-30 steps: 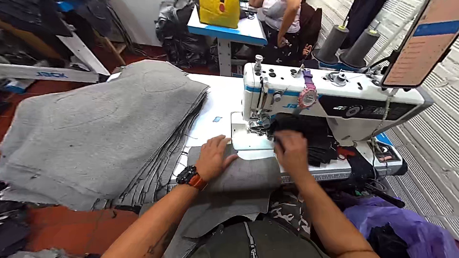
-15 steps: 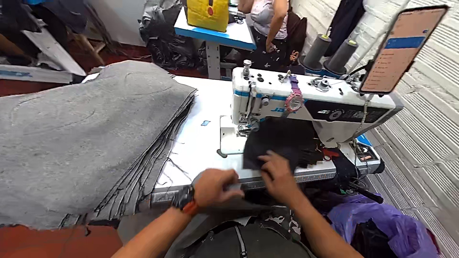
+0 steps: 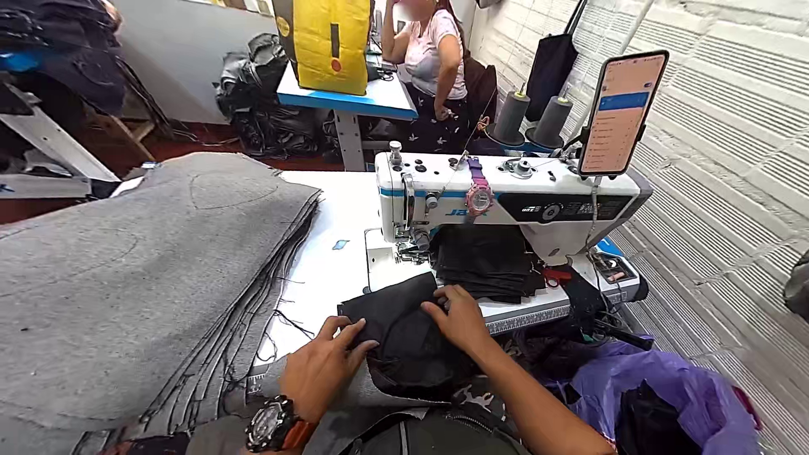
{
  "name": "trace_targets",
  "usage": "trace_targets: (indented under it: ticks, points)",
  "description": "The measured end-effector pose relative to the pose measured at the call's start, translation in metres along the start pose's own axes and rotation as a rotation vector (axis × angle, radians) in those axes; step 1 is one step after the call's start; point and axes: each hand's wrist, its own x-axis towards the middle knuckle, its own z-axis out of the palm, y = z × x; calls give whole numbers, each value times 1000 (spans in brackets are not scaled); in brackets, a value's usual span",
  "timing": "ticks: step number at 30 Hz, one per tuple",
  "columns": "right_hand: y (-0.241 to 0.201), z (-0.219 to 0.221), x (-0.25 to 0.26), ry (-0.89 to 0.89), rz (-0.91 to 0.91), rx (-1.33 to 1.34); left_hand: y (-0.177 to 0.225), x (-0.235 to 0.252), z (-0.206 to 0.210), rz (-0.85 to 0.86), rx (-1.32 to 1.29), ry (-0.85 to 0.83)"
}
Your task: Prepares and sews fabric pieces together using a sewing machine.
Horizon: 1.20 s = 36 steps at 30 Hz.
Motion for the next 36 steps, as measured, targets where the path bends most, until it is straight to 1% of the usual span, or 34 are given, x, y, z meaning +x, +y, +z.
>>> trace_targets:
  ticks: [1,3,6,8,10,13,15,16,17,19,20,22,24,25,28,29,30,31,33,34,35,36]
  points:
    - [-2,-3,7,-10,101,-29,1,1,3,3,-12,9]
    - [-11,-6,16,-60,220,-106,4,4,8,30,-25,23]
    - [-22,-11,29,-143,285,-187,6,14,12,42,-44,35]
    - [-17,-12,35,-137,242,-176,4,14,12,13,-50,48]
    - [-7,-10,34,-44,127,-129,2,8,12,2,-27,57]
    - [6,-4,27,144,-16,-40,1,-1,16,8,18,106]
    - [4,-4,25,233,-33,72,1,-1,17,-3,13,106]
    - [1,-7,25,231,-3,114,2,0,17,-9,5,91]
    - [-3,-14,24,181,61,127,3,1,15,-17,-2,72]
    - [-7,-29,26,-14,228,144,4,4,10,-36,-14,33]
    - [-5,-33,27,-92,284,134,4,5,8,-50,-16,16]
    - [4,-35,29,-210,308,119,4,6,5,-76,-21,-7]
    - [9,-36,30,-259,249,97,5,6,5,-91,-26,-17]
    - [8,-37,28,-242,202,78,6,5,7,-91,-30,-10]
    - [0,-38,21,-105,32,1,8,4,14,-41,-34,15]
    - [-7,-41,19,-109,-4,7,10,4,15,-24,-30,8]
    - [-17,-47,15,-152,-29,58,14,5,15,-18,-20,-1]
    - [-27,-56,10,-242,-57,175,18,6,15,-26,-13,-5]
    - [-41,-65,7,-500,-118,509,29,2,12,-107,-49,-6]
    - [-43,-62,10,-560,-113,584,36,-5,11,-194,-133,0]
    - [-39,-52,15,-529,-120,536,41,-13,14,-271,-238,48]
    - [-30,-34,20,-441,-160,438,43,-17,21,-326,-353,116]
